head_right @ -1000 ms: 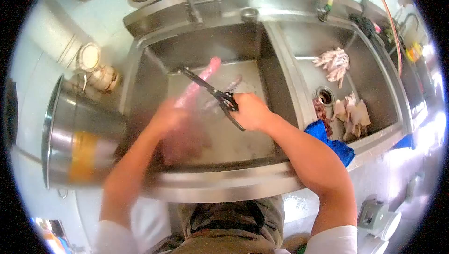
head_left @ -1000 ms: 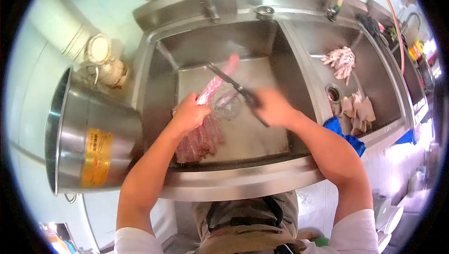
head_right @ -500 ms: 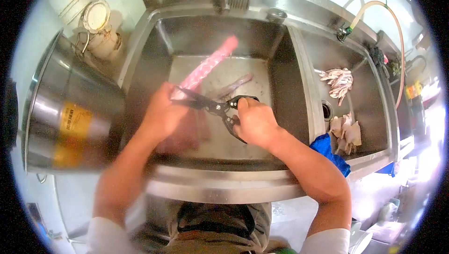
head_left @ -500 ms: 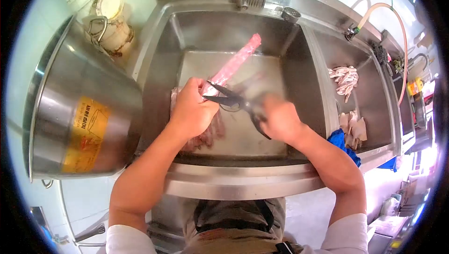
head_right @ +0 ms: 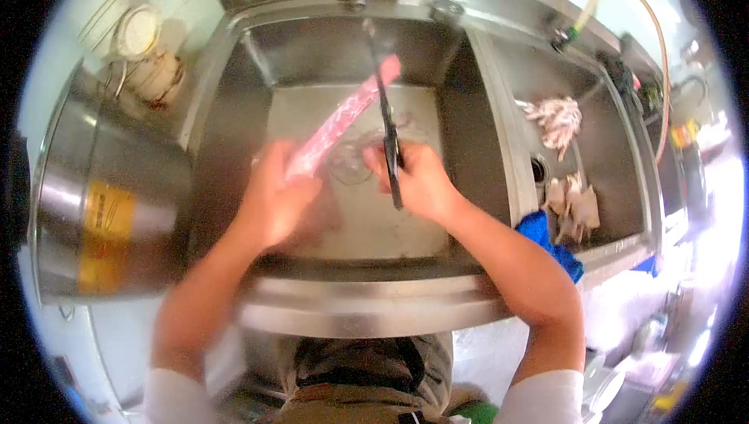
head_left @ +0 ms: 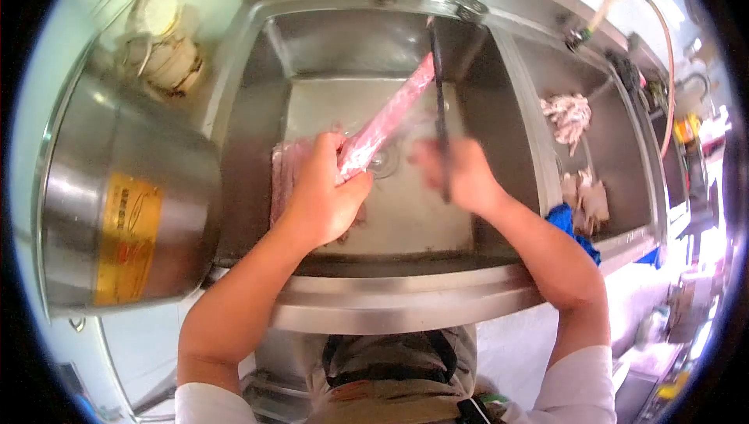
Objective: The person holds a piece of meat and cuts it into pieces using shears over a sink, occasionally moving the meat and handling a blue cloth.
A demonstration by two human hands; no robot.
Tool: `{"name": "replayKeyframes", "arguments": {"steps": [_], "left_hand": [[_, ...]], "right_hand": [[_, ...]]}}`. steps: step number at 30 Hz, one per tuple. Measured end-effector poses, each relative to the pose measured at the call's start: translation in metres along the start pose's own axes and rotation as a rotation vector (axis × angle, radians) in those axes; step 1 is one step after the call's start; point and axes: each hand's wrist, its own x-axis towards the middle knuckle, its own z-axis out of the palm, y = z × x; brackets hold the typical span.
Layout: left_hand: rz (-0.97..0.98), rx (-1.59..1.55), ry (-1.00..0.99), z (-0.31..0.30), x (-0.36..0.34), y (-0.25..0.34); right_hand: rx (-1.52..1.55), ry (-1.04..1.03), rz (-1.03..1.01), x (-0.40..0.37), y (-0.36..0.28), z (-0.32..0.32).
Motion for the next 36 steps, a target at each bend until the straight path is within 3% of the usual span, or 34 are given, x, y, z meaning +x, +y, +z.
{"name": "replayKeyframes", "arguments": {"steps": [1, 4, 7, 10, 13, 14, 17, 18, 22, 24, 25, 27, 28, 32, 36], "left_hand": [[0.058, 0.066, -0.017, 0.006, -0.003, 0.0], [0.199, 0.194, -0.08, 0.024, -0.011, 0.007], [0.283, 0.308, -0.112, 0.034, -0.014, 0.01], [0.219, -0.098, -0.247, 0.042, -0.019, 0.012], [-0.361, -0.932, -0.443, 0.038, -0.006, 0.018], [-0.445, -0.905, -0.397, 0.042, -0.003, 0.023], [-0.538, -0.94, -0.58, 0.032, 0.003, 0.011], [-0.618, -0.866, -0.472, 0.034, 0.002, 0.011], [-0.529, -0.825, -0.461, 0.022, 0.006, 0.008], [-0.439, -0.868, -0.384, 0.011, 0.005, 0.014], [-0.482, -0.916, -0.31, 0.005, 0.009, 0.015], [-0.57, -1.024, -0.157, -0.005, 0.018, 0.016], [-0.503, -1.037, -0.078, -0.011, 0.016, 0.021], [-0.413, -1.106, -0.013, -0.026, 0.022, 0.012], [-0.282, -1.147, -0.119, -0.027, 0.025, -0.001]], "right_hand": [[0.192, 0.019, 0.096, -0.002, -0.006, 0.001], [0.536, 0.115, 0.125, -0.002, -0.015, -0.006], [0.545, 0.062, 0.11, -0.003, -0.005, -0.012], [0.779, 0.025, 0.083, 0.004, 0.008, -0.011], [0.952, -0.036, 0.145, 0.004, 0.009, -0.008], [0.978, -0.071, 0.179, 0.003, 0.008, -0.005], [0.854, -0.093, 0.207, -0.008, -0.01, 0.001], [0.713, -0.086, 0.232, -0.007, -0.013, -0.001], [0.356, -0.074, 0.174, -0.015, -0.031, -0.008], [0.161, -0.095, -0.121, -0.014, -0.002, -0.004], [0.064, -0.108, -0.27, -0.015, 0.01, -0.001], [-0.315, -0.177, -0.328, -0.021, 0.013, 0.002], [-0.415, -0.229, -0.25, -0.026, 0.005, 0.005], [-0.59, -0.192, -0.367, -0.028, 0.015, 0.017], [-0.704, -0.128, -0.395, -0.027, 0.009, 0.021]]}}
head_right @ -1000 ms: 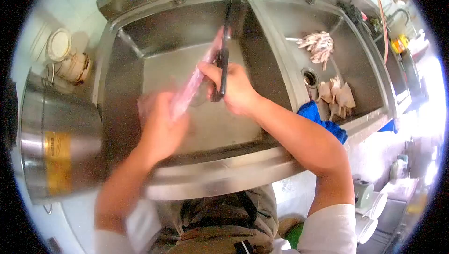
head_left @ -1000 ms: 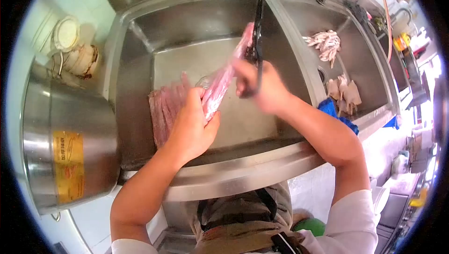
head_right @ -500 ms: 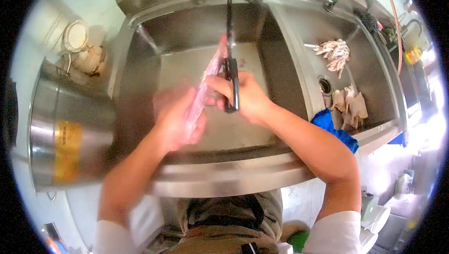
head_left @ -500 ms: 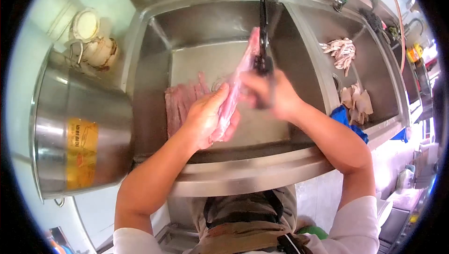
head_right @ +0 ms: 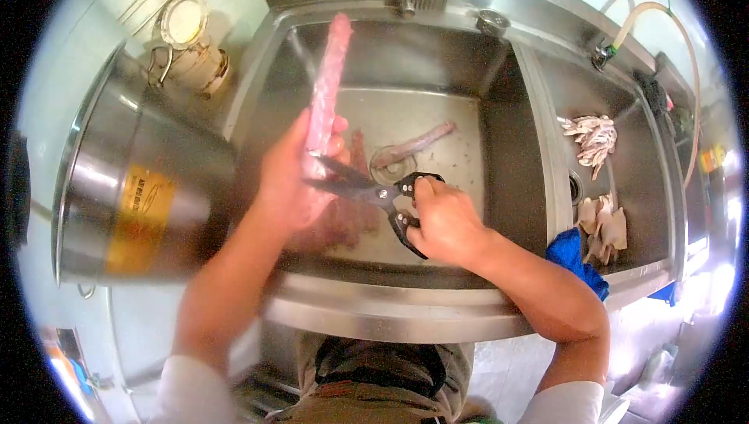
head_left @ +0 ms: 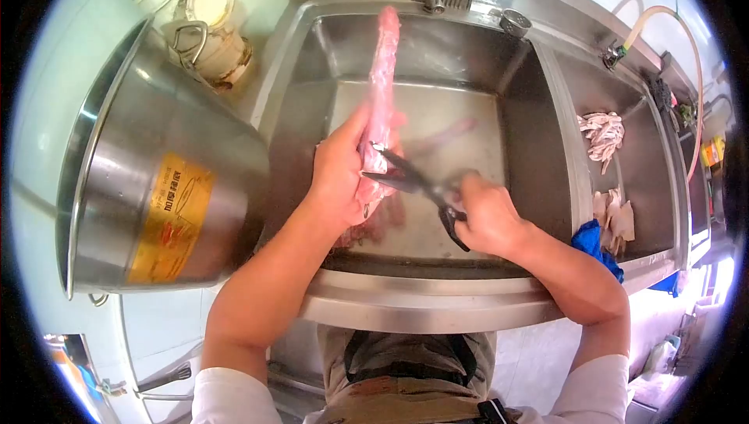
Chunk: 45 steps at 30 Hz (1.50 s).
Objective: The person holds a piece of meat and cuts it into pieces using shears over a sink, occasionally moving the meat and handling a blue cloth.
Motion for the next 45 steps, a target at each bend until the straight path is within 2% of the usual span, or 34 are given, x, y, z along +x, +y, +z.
{"name": "replayKeyframes", "arguments": {"steps": [3, 8, 10, 11, 14, 15, 18, 23, 29, 32, 35, 36, 38, 45], "left_hand": [[0.012, -0.099, -0.054, 0.001, -0.001, -0.004], [0.104, -0.171, 0.016, 0.011, -0.008, -0.005], [0.091, -0.163, 0.127, 0.02, -0.013, 0.0], [0.084, -0.159, 0.183, 0.023, -0.015, 0.001], [0.013, -0.213, 0.007, 0.009, -0.012, 0.005], [-0.005, -0.25, -0.057, 0.007, -0.012, 0.006], [0.075, -0.176, 0.127, 0.017, -0.01, 0.001], [0.094, -0.114, 0.15, 0.019, -0.01, -0.003], [0.052, -0.056, 0.185, 0.031, -0.018, -0.005], [0.011, -0.09, 0.184, 0.031, -0.021, 0.002], [0.009, -0.156, 0.074, 0.021, -0.016, 0.0], [0.015, -0.176, 0.027, 0.019, -0.015, -0.001], [0.043, -0.08, 0.099, 0.023, -0.016, 0.0], [0.031, -0.034, 0.251, 0.033, -0.017, -0.002]], "right_hand": [[-0.092, 0.067, -0.05, 0.0, 0.0, 0.005], [-0.184, 0.145, -0.121, 0.0, 0.011, 0.016], [-0.155, 0.138, -0.133, 0.001, 0.015, 0.015], [-0.139, 0.135, -0.14, 0.001, 0.016, 0.015], [0.221, 0.027, -0.052, 0.001, 0.01, 0.015], [0.177, 0.026, -0.063, 0.001, 0.014, 0.019], [0.07, 0.048, -0.084, 0.002, 0.022, 0.028], [-0.048, 0.125, -0.081, 0.004, 0.005, 0.011], [-0.131, 0.058, -0.036, 0.002, 0.014, 0.021], [-0.025, 0.046, -0.066, 0.005, 0.017, 0.02], [0.322, 0.017, 0.126, 0.006, 0.013, 0.015], [0.248, 0.034, 0.078, 0.007, 0.014, 0.014], [0.104, 0.073, -0.016, 0.009, 0.018, 0.013], [-0.107, 0.147, -0.099, 0.006, 0.015, 0.018]]}}
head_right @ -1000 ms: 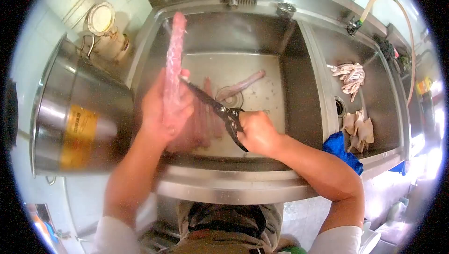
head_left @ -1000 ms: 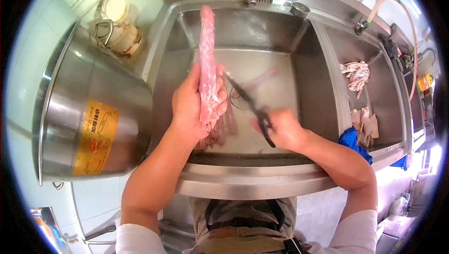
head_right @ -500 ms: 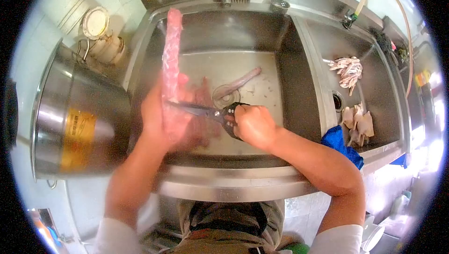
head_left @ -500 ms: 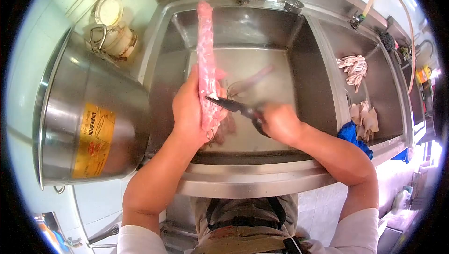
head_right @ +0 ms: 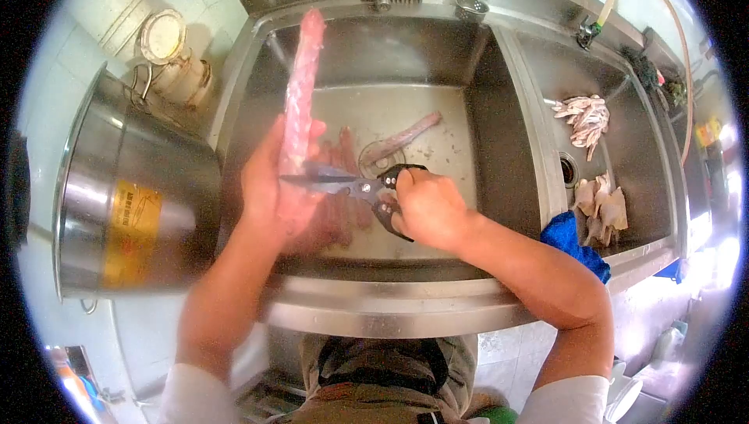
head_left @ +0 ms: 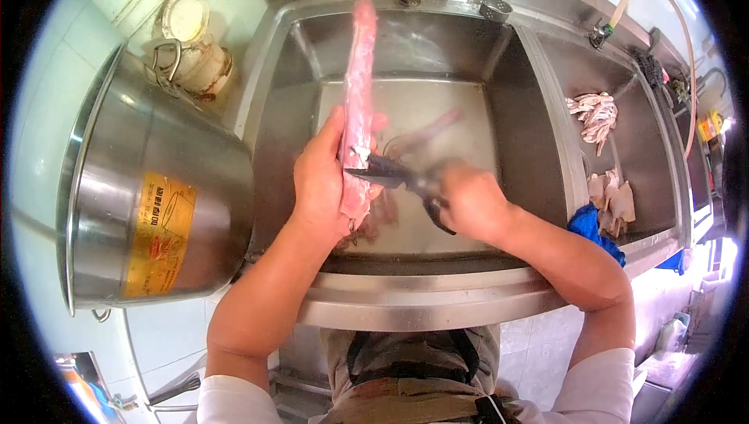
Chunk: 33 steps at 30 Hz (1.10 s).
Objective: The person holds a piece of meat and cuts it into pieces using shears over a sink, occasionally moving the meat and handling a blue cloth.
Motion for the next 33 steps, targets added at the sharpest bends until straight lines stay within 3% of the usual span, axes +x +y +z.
{"name": "replayKeyframes", "arguments": {"steps": [5, 8, 11, 15, 18, 23, 25, 28, 29, 33], "left_hand": [[0.014, -0.021, -0.109, -0.008, 0.0, 0.001], [-0.013, -0.094, -0.172, -0.012, 0.002, 0.003], [-0.038, -0.129, -0.134, -0.013, 0.003, 0.006], [0.016, -0.097, 0.01, 0.002, -0.002, 0.004], [0.02, -0.073, -0.185, -0.012, 0.003, -0.001], [0.022, -0.074, -0.147, -0.01, -0.001, 0.0], [0.011, -0.071, -0.147, -0.014, 0.004, 0.002], [-0.051, -0.228, -0.314, -0.019, 0.004, 0.004], [-0.05, -0.222, -0.305, -0.02, 0.003, 0.005], [-0.014, -0.145, -0.204, -0.013, 0.003, 0.005]], "right_hand": [[-0.033, -0.026, 0.008, -0.003, 0.006, 0.001], [0.265, 0.055, 0.015, -0.005, 0.014, 0.012], [0.273, 0.042, -0.024, 0.0, 0.003, -0.006], [0.105, 0.034, -0.062, 0.004, -0.001, -0.007], [0.053, 0.073, -0.04, 0.003, -0.002, -0.002], [-0.06, -0.03, 0.019, -0.004, 0.008, 0.005], [0.003, 0.013, 0.033, -0.004, 0.008, 0.006], [0.183, 0.069, 0.027, -0.001, 0.015, 0.008], [0.259, 0.082, 0.022, -0.001, 0.016, 0.009], [0.052, 0.052, -0.012, 0.003, 0.003, 0.004]]}}
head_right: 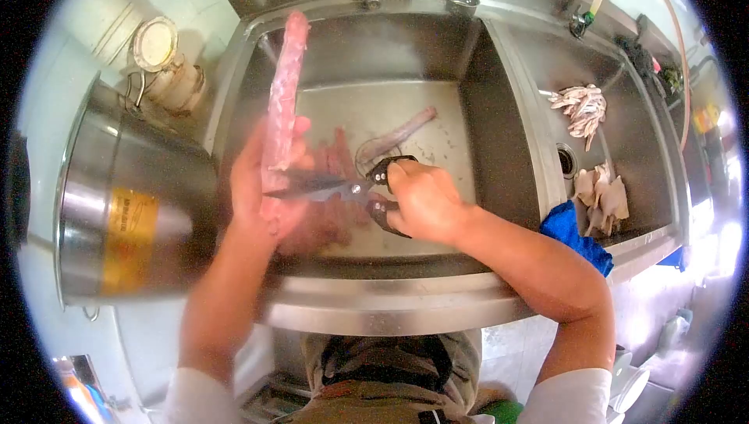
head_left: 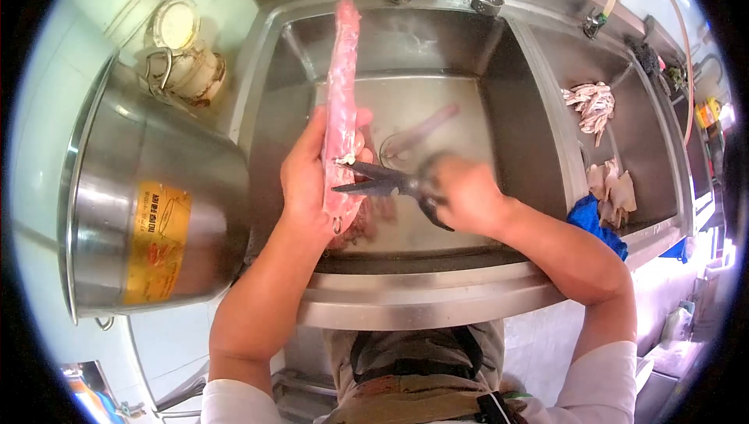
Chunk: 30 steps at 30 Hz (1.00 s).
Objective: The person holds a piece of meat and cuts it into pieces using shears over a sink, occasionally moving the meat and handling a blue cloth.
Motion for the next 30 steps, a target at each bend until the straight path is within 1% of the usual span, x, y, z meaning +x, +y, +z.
{"name": "replayKeyframes", "arguments": {"steps": [2, 4, 7, 8, 10, 11, 13, 14, 17, 20, 22, 23, 25, 26, 29, 30], "left_hand": [[0.041, 0.03, 0.056, 0.007, -0.001, -0.004], [0.091, 0.024, 0.087, 0.015, -0.004, -0.008], [0.056, 0.014, -0.122, -0.006, 0.0, -0.003], [0.05, 0.035, -0.058, -0.008, 0.0, -0.005], [0.044, 0.079, 0.07, 0.003, -0.002, -0.002], [0.019, 0.026, 0.042, 0.003, -0.001, -0.001], [-0.03, -0.085, -0.006, 0.001, -0.002, 0.0], [0.016, -0.021, 0.04, 0.002, -0.002, -0.001], [0.092, 0.112, 0.113, 0.007, 0.001, -0.008], [0.06, 0.136, 0.051, 0.004, 0.001, -0.011], [0.038, 0.17, -0.037, -0.004, 0.0, -0.009], [0.062, 0.215, 0.03, -0.003, -0.001, -0.008], [0.105, 0.312, 0.158, 0.007, -0.003, -0.006], [0.046, 0.316, 0.198, 0.008, -0.003, -0.002], [0.022, 0.106, -0.105, -0.017, 0.005, -0.001], [0.021, 0.094, -0.043, -0.015, 0.003, -0.002]], "right_hand": [[-0.064, 0.038, -0.02, -0.001, -0.001, 0.002], [-0.089, 0.001, -0.009, -0.006, 0.001, 0.003], [-0.089, -0.013, -0.04, -0.007, 0.008, 0.002], [-0.08, -0.012, -0.057, -0.007, 0.009, 0.001], [0.024, -0.003, 0.028, -0.005, 0.005, -0.004], [0.075, 0.001, 0.067, -0.003, 0.003, -0.006], [0.126, 0.052, 0.025, -0.001, 0.008, -0.003], [0.151, 0.076, 0.005, -0.001, 0.01, -0.001], [0.032, 0.04, 0.013, 0.005, -0.007, -0.011], [-0.019, 0.075, -0.011, 0.003, -0.005, -0.005], [-0.101, -0.012, -0.011, -0.001, 0.0, 0.0], [-0.144, -0.055, -0.01, -0.003, 0.003, 0.0], [-0.103, -0.078, 0.084, -0.001, 0.0, -0.009], [-0.079, -0.089, 0.125, 0.0, -0.002, -0.012], [0.103, -0.123, 0.291, 0.002, 0.007, -0.001], [0.16, -0.079, 0.234, 0.002, 0.006, 0.0]]}}
